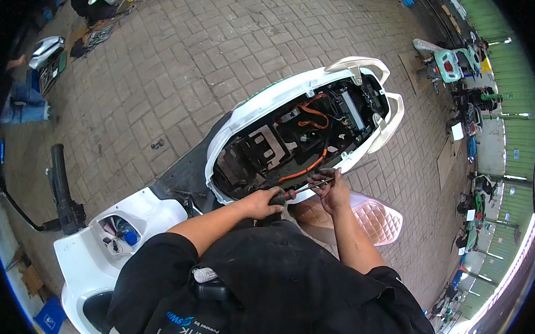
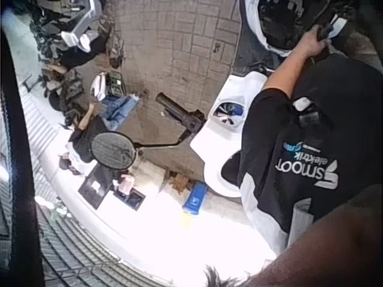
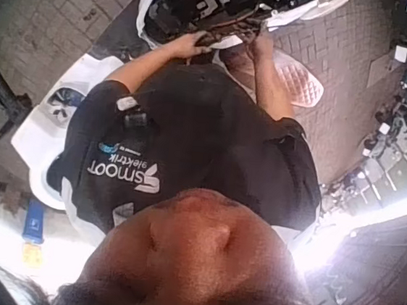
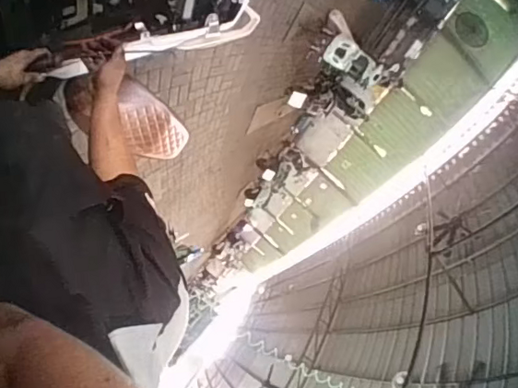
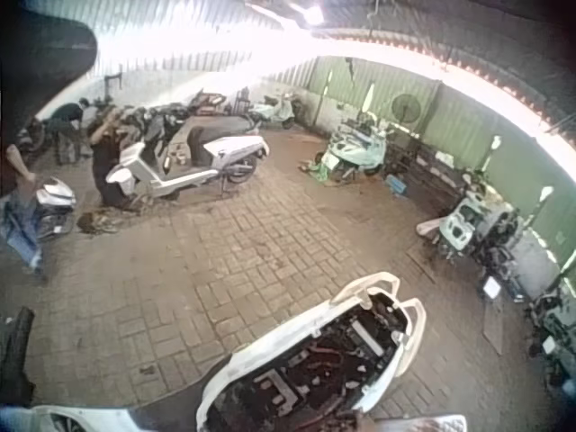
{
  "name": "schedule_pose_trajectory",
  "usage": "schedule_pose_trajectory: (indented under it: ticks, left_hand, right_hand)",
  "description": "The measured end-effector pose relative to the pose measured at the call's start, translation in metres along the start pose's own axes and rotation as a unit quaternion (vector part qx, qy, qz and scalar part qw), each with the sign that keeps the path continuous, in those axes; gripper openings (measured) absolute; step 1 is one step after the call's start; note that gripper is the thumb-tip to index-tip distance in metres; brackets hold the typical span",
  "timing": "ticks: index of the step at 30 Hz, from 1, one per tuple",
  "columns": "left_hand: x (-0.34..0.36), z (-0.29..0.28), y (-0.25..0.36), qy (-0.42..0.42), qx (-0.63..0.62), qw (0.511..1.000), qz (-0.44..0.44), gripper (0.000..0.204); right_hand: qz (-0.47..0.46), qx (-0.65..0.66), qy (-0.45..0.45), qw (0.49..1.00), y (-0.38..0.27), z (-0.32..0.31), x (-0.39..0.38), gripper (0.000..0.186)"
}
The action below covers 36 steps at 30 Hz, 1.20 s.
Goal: The person unscrews and removes the seat and under-seat storage compartment from a scooter using a screwdriver, then works on the internal wiring and components near the battery area by hand.
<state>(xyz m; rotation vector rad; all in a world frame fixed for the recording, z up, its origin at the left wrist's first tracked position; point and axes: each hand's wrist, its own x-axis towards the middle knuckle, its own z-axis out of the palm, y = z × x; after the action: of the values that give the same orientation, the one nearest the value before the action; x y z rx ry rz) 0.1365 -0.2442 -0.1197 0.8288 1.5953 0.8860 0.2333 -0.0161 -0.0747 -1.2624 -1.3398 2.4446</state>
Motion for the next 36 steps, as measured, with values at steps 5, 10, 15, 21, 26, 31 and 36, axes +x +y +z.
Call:
schedule_pose_trajectory:
  ticks: [5, 10, 15, 21, 26, 31, 36]
  left_hand:
    - [0.014, -0.002, -0.025, 0.043, 0.012, 0.999, 0.001, 0.063]
    - [0.012, -0.03, -0.043, 0.035, 0.067, 0.997, -0.028, 0.061]
    - [0.008, -0.044, -0.057, 0.025, 0.094, 0.994, -0.05, 0.066]
    - [0.008, -0.038, -0.052, -0.016, 0.112, 0.99, -0.083, 0.072]
    - [0.011, -0.015, -0.063, -0.011, 0.106, 0.991, -0.086, 0.074]
    - [0.009, -0.016, -0.049, -0.139, -0.017, 0.973, -0.184, 0.068]
    - [-0.001, -0.006, -0.042, -0.102, 0.021, 0.986, -0.133, 0.062]
  right_hand:
    - [0.009, -0.073, 0.004, 0.997, -0.005, 0.009, 0.014, 0.049]
    - [0.029, -0.142, 0.007, 0.989, 0.001, -0.004, 0.011, 0.048]
    - [0.076, -0.14, 0.008, 0.987, 0.011, -0.026, -0.007, 0.036]
    - [0.08, -0.167, 0.009, 0.983, 0.011, -0.023, -0.025, 0.035]
    - [0.058, -0.192, 0.006, 0.98, 0.014, -0.028, -0.019, 0.033]
    - [0.052, -0.218, -0.016, 0.974, 0.016, -0.039, -0.015, 0.032]
    - [0.06, -0.193, -0.089, 0.975, 0.011, -0.044, -0.017, 0.033]
